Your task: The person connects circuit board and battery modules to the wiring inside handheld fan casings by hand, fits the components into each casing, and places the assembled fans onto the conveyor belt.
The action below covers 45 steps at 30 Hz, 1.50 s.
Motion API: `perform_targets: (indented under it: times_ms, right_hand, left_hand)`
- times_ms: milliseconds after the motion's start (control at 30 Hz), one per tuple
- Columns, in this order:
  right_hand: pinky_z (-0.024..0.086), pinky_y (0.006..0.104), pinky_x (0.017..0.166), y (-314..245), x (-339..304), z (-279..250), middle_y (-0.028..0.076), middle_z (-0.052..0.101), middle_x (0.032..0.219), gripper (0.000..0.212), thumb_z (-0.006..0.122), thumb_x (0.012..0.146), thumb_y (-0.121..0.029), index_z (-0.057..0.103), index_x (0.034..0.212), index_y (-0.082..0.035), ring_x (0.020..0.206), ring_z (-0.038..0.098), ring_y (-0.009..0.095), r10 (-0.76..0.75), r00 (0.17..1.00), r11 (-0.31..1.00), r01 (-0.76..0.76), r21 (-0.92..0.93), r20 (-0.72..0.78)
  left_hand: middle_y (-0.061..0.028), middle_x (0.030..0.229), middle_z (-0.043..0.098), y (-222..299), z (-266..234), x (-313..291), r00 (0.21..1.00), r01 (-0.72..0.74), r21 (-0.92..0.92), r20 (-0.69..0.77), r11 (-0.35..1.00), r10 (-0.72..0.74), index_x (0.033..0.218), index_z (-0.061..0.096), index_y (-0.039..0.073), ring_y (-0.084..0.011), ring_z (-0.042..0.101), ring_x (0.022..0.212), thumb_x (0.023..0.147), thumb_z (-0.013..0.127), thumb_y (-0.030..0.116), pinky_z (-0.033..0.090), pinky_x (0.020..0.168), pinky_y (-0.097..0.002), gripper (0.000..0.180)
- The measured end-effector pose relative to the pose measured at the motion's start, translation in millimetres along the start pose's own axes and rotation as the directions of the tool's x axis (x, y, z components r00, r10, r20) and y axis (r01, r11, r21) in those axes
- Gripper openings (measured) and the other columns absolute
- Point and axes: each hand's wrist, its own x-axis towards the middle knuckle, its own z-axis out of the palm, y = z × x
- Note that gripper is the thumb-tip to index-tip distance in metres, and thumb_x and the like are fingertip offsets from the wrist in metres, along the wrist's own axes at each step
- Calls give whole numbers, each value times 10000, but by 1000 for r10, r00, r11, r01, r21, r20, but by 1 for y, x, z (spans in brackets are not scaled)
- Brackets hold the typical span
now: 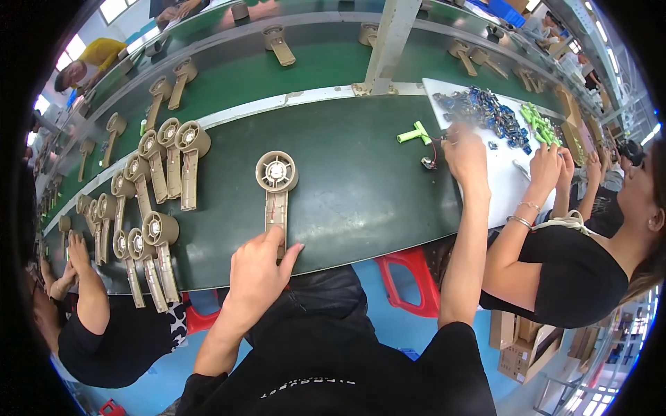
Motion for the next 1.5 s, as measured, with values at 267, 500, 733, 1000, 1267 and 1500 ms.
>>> perform_targets:
  times_ms: [267, 500, 733, 1000, 1267, 1500]
  right_hand:
    - [480, 233, 680, -92, -29, -58, 55, 656, 946, 519, 738, 801, -5, 535, 1278, -25, 703, 557, 73, -205, 946, 800, 310, 513, -252]
    - [436, 199, 652, -171, -69, -69, 59, 671, 911, 668, 729, 725, 74, 495, 1343, -22, 642, 523, 52, -546, 837, 576, 344, 742, 36]
    - [460, 212, 610, -214, -87, -11, 70, 671, 1021, 472, 693, 766, 95, 598, 1216, -10, 667, 543, 56, -647, 757, 366, 415, 833, -93]
    - [414, 194, 604, -200, -101, 31, 37, 625, 960, 174, 647, 855, 43, 670, 1027, 28, 661, 516, 44, -541, 821, 498, 141, 856, 180]
    - [391, 185, 521, -211, -113, 48, 60, 674, 1041, 228, 665, 798, 77, 683, 1014, 9, 587, 485, 22, -524, 851, 455, 251, 854, 29]
    - [469, 248, 498, -221, -117, 68, 63, 688, 999, 234, 716, 781, 42, 697, 1002, -32, 590, 608, 110, -611, 740, 532, 648, 546, -282]
  left_hand:
    - [-142, 740, 628, -1, -35, 4, 995, 93, -98, 40, 991, -90, 875, 577, 12, -357, 628, 688, 836, 754, 185, 504, 615, -451, 250]
    - [-138, 1043, 682, 2, -54, 46, 865, -456, -423, -416, 783, 279, 1272, 591, -16, -266, 673, 866, 794, 773, 39, 529, 792, -343, 514]
    - [-57, 956, 681, -28, -70, 23, 999, 19, -799, -4, 601, -37, 1317, 552, -26, -105, 655, 764, 934, 594, -9, 531, 701, -246, 385]
    - [-113, 705, 551, -38, -34, 20, 966, -181, -104, -207, 978, 156, 974, 636, 70, -329, 606, 612, 866, 663, 101, 493, 538, -409, 116]
    - [-68, 651, 559, -45, -25, 35, 965, -102, -324, -260, 941, 15, 879, 656, 31, -153, 530, 500, 860, 679, 72, 393, 469, -313, 50]
    - [34, 621, 533, -60, -21, 48, 922, 333, -866, 216, 373, -322, 800, 643, -7, -71, 445, 505, 903, 574, 133, 347, 470, -256, 187]
